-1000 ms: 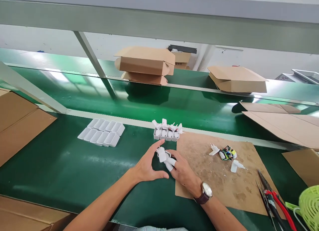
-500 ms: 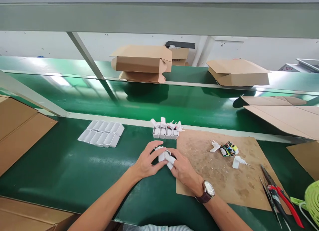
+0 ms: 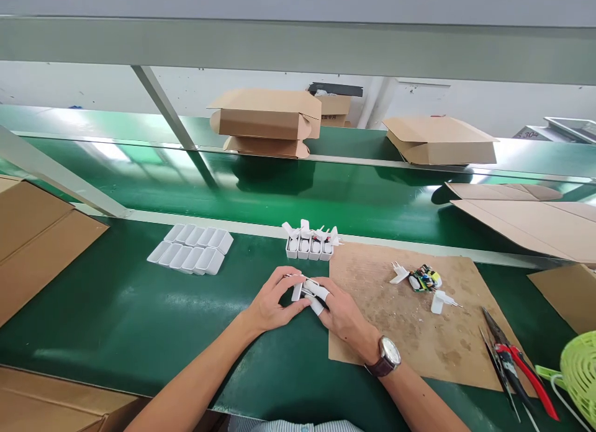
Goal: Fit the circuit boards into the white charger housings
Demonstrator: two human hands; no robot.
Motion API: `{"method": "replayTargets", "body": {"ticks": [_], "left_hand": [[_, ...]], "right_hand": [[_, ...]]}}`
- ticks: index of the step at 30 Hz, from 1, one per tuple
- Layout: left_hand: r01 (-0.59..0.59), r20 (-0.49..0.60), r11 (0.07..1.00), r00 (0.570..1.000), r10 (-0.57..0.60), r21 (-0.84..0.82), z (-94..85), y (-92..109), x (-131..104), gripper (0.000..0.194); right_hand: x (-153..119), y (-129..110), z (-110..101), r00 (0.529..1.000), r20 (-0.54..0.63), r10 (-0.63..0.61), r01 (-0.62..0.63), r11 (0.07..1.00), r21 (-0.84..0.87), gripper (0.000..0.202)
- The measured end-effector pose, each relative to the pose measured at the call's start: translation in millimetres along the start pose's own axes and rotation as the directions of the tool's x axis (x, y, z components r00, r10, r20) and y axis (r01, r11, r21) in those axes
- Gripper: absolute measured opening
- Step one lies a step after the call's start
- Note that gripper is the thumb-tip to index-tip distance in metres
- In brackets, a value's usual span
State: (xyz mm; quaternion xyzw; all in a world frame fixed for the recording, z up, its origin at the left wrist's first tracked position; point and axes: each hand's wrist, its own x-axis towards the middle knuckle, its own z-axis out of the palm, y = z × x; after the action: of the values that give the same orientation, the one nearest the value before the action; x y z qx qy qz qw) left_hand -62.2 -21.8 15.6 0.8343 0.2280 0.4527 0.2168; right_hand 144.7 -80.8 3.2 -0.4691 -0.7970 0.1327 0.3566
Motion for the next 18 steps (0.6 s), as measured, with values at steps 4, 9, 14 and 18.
{"method": "replayTargets", "body": {"ticks": [4,9,14,18], "left_hand": [[0.087,-0.006,0.996,0.996,-0.087,-0.024,1.0,-2.8,-4.4,0.056],[0.186,0.029,0.974,0.982,-0.184,-0.127,1.1,-6.9,-8.0,0.081],[0.180,0.017,0.969,0.984,-0.179,-0.167,0.9,-7.1,-8.3,0.101],[0.188,0.034,0.972,0.982,-0.186,-0.140,2.8,-5.3,-7.8,0.092]], "right_hand": [[-7.9,2.9,2.6,0.998,0.043,0.047,-0.044,0.997,-0.064,0.052],[-15.1,7.6,3.7,0.997,0.069,0.018,-0.012,0.995,-0.097,0.057],[-13.3,3.7,1.0,1.000,0.014,-0.012,0.013,0.999,-0.050,0.055],[-9.5,-0.2,2.5,1.000,0.031,0.001,0.000,1.000,-0.029,0.048]]}}
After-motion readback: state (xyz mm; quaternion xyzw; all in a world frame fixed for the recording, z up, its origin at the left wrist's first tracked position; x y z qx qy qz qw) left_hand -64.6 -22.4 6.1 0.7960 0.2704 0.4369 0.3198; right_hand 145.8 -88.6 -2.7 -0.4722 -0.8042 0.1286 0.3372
